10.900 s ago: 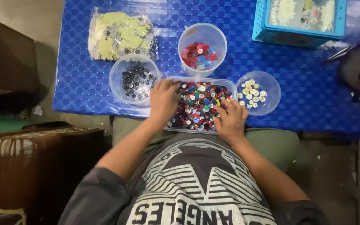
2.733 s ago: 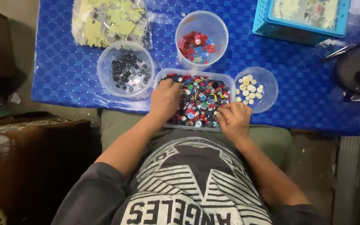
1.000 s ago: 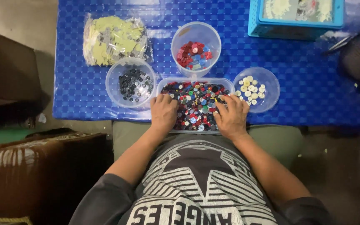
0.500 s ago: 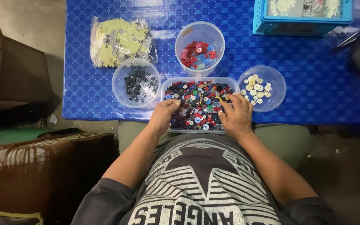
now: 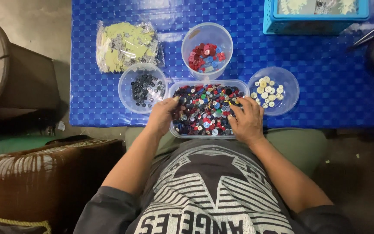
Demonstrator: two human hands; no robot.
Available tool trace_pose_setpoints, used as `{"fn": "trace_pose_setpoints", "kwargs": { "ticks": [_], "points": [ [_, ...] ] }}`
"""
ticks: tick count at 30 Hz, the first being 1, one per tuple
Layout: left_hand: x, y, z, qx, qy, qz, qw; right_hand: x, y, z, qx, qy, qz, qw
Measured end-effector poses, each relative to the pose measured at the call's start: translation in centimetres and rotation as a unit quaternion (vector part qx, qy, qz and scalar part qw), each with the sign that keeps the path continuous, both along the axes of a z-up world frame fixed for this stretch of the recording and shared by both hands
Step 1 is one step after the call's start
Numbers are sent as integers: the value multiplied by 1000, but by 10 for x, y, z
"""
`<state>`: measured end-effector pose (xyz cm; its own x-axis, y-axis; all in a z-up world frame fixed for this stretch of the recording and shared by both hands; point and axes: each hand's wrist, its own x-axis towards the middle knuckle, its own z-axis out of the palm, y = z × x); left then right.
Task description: Sorting various colored buttons from a large central container into smaller bowls based on their type or color.
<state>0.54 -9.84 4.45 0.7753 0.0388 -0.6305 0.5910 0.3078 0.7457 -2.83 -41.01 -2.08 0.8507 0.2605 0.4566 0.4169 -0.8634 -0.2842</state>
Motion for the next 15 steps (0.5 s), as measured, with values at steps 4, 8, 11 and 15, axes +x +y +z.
{"fn": "trace_pose_setpoints", "kwargs": {
  "ticks": [4,8,11,15],
  "points": [
    [7,43,19,106,-36,-19,994,-2,0,-4,-7,-8,0,1000],
    [18,59,56,581,-55,-179,792,0,1,-3,-2,-14,-4,1000],
    [8,48,45,755,-153,-208,602,4,3,2,-8,-21,0,1000],
    [-14,27,-33,664,-467,-152,564,2,-1,-8,-32,-38,3,999]
  ]
}}
